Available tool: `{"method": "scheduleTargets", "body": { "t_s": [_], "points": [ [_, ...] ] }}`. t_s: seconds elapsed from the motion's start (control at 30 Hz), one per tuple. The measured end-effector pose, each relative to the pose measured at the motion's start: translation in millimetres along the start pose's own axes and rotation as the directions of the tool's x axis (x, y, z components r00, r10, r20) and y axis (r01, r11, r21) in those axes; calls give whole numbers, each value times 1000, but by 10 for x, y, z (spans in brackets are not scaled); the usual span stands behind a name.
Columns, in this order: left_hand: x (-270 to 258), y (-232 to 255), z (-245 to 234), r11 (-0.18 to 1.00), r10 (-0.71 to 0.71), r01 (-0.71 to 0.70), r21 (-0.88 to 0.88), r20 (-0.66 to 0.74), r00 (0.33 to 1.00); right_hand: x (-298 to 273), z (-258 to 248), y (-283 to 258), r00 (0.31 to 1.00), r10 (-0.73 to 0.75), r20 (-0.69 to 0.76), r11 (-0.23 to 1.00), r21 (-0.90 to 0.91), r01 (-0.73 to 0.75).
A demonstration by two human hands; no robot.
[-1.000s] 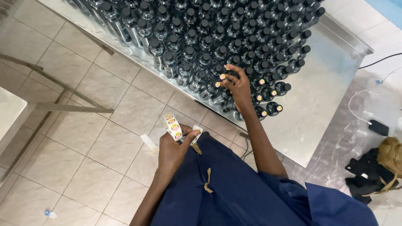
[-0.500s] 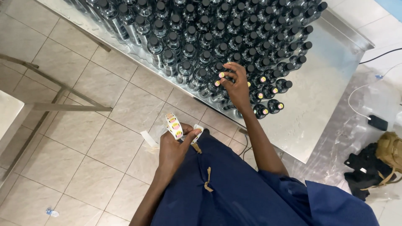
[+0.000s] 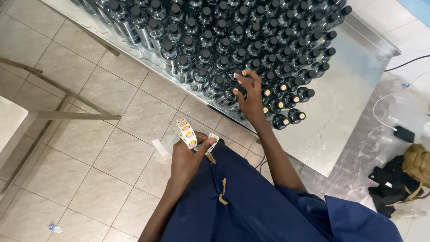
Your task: Applying small circular labels to the caps of black plastic bottles arranged on a table.
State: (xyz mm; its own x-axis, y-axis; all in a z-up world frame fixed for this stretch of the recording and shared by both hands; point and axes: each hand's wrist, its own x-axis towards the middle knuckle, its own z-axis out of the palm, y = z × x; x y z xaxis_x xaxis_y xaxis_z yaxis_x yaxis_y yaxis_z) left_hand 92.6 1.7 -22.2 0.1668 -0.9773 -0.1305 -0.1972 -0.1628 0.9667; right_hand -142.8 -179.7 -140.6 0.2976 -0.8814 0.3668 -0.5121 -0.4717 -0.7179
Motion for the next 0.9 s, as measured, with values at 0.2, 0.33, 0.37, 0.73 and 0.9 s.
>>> {"method": "scheduleTargets", "body": {
  "t_s": [0.2, 0.33, 0.37, 0.73, 0.9],
  "points": [
    [44, -14, -73, 1000, 0, 0, -16, 0, 1000, 28, 37, 30, 976, 207, -74, 964, 185, -190],
    [81, -1, -167, 1000, 14, -14, -3, 27, 1000, 40, 65, 163, 963, 244, -111, 950, 227, -214],
    [89, -3, -190, 1000, 11, -10, -4, 29, 1000, 37, 67, 168, 958, 259, -120, 947, 227, -228],
    [178, -23, -471, 1000, -11, 12, -11, 112, 994, 33, -106, 59, 943, 326, -66, 891, 356, -283],
    [176, -94, -613, 998, -46, 40, 54, 128, 991, 59, -258, -15, 857, 466, -222, 812, 491, -314]
  ]
}}
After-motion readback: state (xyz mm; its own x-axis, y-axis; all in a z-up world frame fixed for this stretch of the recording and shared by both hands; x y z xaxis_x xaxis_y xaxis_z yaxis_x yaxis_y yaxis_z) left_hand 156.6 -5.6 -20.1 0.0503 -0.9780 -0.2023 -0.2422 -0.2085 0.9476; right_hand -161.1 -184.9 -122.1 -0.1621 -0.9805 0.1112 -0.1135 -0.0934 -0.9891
